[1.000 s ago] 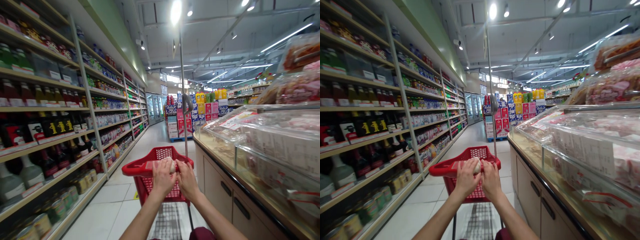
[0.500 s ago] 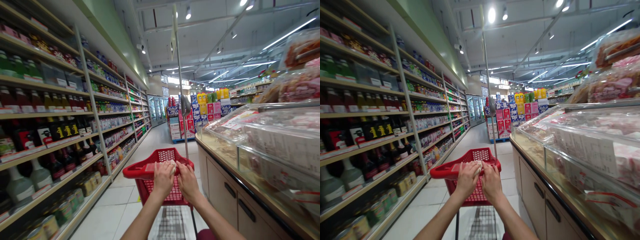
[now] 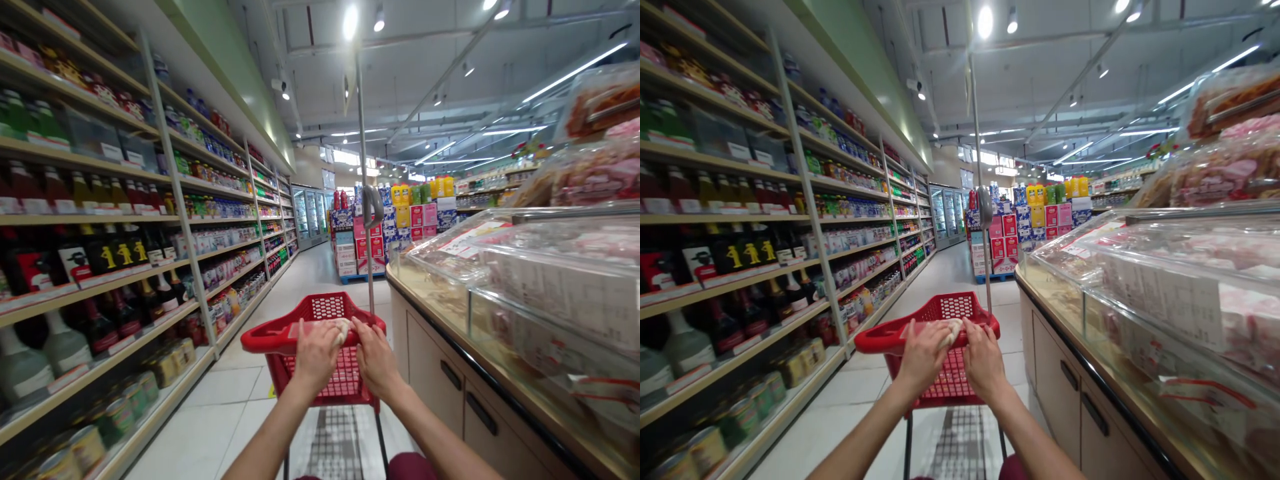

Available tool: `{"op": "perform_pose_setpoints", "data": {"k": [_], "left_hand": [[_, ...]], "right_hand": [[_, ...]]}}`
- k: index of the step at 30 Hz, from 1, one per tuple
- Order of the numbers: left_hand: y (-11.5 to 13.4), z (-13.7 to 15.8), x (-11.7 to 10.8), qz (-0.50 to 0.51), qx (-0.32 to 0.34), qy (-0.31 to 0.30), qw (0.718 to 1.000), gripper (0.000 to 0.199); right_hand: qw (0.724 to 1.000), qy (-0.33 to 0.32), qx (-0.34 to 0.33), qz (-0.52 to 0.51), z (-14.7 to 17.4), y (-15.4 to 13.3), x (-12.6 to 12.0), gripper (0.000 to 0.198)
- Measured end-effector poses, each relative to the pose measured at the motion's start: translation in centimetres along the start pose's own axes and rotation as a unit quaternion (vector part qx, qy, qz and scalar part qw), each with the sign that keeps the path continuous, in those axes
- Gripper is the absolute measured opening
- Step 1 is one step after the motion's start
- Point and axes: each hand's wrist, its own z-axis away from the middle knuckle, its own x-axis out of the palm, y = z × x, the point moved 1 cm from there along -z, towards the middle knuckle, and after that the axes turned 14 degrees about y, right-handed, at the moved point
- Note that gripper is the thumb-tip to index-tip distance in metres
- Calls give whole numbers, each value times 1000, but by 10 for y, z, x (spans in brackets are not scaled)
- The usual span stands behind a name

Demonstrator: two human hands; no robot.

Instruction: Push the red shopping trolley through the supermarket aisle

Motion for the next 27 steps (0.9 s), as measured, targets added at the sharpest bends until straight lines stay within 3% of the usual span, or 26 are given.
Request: {"op": "perform_pose_setpoints", "data": {"k": [3, 5, 11, 17, 23, 25, 27], "left_hand": [[-37, 2, -15, -58, -94, 23, 994, 26], [-46, 3, -17, -72, -132, 32, 988, 26], [-3, -3, 0, 20, -9, 0, 1000, 25], [-49, 0, -17, -70, -129, 11, 989, 27], [-10, -9, 3, 1, 19, -18, 1000, 28], [-22, -10, -1, -16, 17, -30, 999, 28], [-49, -11, -5, -63, -56, -21, 996, 29]], "right_hand": [[1000, 3, 17, 4, 0, 1, -1, 52], [999, 10, 36, 5, 0, -1, 2, 52], [1000, -12, 10, 6, -1, 3, 2, 52], [999, -21, 42, 13, -4, 0, -2, 50], [997, -61, 39, 11, -14, -7, -11, 53], [996, -75, 39, 16, -16, -7, -16, 53], [996, -78, 44, 26, -17, -7, -18, 52]]}}
